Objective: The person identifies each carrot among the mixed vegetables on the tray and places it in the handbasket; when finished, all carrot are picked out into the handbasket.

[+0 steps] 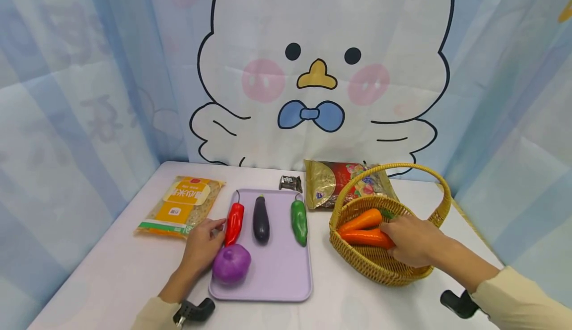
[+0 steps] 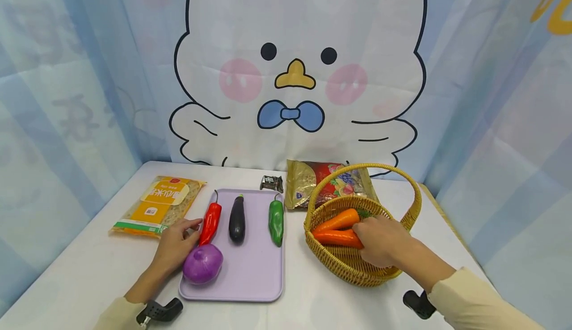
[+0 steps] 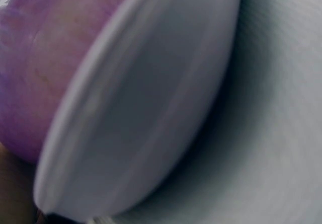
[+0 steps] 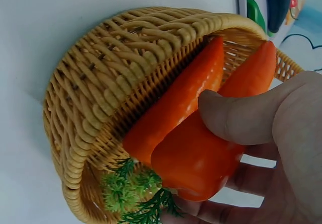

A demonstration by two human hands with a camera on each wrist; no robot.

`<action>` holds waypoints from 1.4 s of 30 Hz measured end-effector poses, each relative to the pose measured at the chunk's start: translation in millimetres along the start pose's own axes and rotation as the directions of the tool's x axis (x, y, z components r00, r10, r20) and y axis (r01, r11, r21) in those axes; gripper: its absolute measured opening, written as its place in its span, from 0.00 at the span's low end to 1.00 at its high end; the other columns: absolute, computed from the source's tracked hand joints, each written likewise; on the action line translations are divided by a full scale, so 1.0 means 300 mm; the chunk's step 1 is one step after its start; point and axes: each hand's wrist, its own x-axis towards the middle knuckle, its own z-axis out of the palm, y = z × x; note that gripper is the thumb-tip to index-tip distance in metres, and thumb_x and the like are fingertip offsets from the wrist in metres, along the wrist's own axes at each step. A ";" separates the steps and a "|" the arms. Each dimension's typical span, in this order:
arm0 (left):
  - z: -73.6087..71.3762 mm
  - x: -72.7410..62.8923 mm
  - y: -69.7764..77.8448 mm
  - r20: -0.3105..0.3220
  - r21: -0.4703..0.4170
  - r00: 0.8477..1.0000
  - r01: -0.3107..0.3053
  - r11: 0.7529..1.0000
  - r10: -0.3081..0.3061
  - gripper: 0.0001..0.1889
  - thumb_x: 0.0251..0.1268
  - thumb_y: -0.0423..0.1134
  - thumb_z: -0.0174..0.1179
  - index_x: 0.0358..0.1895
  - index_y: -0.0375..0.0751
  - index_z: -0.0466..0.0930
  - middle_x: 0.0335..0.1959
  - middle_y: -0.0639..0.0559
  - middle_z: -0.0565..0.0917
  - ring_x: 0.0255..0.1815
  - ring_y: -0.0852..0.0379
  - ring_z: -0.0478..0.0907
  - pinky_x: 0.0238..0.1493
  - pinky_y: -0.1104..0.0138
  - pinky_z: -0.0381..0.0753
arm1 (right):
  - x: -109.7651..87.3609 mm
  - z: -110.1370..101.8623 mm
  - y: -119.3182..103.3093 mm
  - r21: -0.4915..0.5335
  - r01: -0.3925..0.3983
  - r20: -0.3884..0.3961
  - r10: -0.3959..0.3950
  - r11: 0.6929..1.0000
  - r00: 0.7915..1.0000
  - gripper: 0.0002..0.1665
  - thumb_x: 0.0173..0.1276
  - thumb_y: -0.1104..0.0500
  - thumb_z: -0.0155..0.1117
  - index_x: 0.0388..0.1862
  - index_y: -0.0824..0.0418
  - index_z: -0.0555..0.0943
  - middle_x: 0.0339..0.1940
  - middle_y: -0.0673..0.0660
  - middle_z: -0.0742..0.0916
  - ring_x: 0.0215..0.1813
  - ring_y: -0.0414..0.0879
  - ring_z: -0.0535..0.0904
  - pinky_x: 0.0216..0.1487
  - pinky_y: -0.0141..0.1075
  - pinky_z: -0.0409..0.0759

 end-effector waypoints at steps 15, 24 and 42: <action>-0.003 -0.004 -0.004 -0.001 0.002 1.000 0.006 1.000 -0.006 0.20 0.65 0.32 0.60 0.60 0.32 0.82 0.42 0.45 0.83 0.30 0.54 0.69 0.30 0.69 0.69 | 0.044 0.063 0.010 0.044 -0.049 0.144 0.042 0.998 0.989 0.12 0.57 0.61 0.73 0.41 0.59 0.83 0.27 0.50 0.77 0.32 0.49 0.71 0.35 0.44 0.72; -0.001 -0.009 -0.005 -0.007 0.005 1.000 0.005 1.000 -0.005 0.20 0.64 0.32 0.61 0.60 0.33 0.82 0.42 0.46 0.83 0.30 0.54 0.69 0.30 0.69 0.70 | 0.063 0.094 0.006 0.109 -0.095 0.217 0.069 0.989 0.974 0.14 0.59 0.57 0.76 0.40 0.57 0.81 0.30 0.52 0.77 0.34 0.50 0.72 0.40 0.47 0.73; -0.046 -0.014 0.005 0.069 -0.079 0.997 0.048 0.996 -0.042 0.20 0.69 0.29 0.50 0.61 0.32 0.80 0.45 0.43 0.83 0.31 0.54 0.76 0.33 0.67 0.78 | 0.040 0.087 -0.025 0.127 0.016 0.065 -0.024 0.992 0.998 0.15 0.64 0.56 0.72 0.49 0.58 0.85 0.37 0.47 0.83 0.37 0.45 0.75 0.46 0.48 0.80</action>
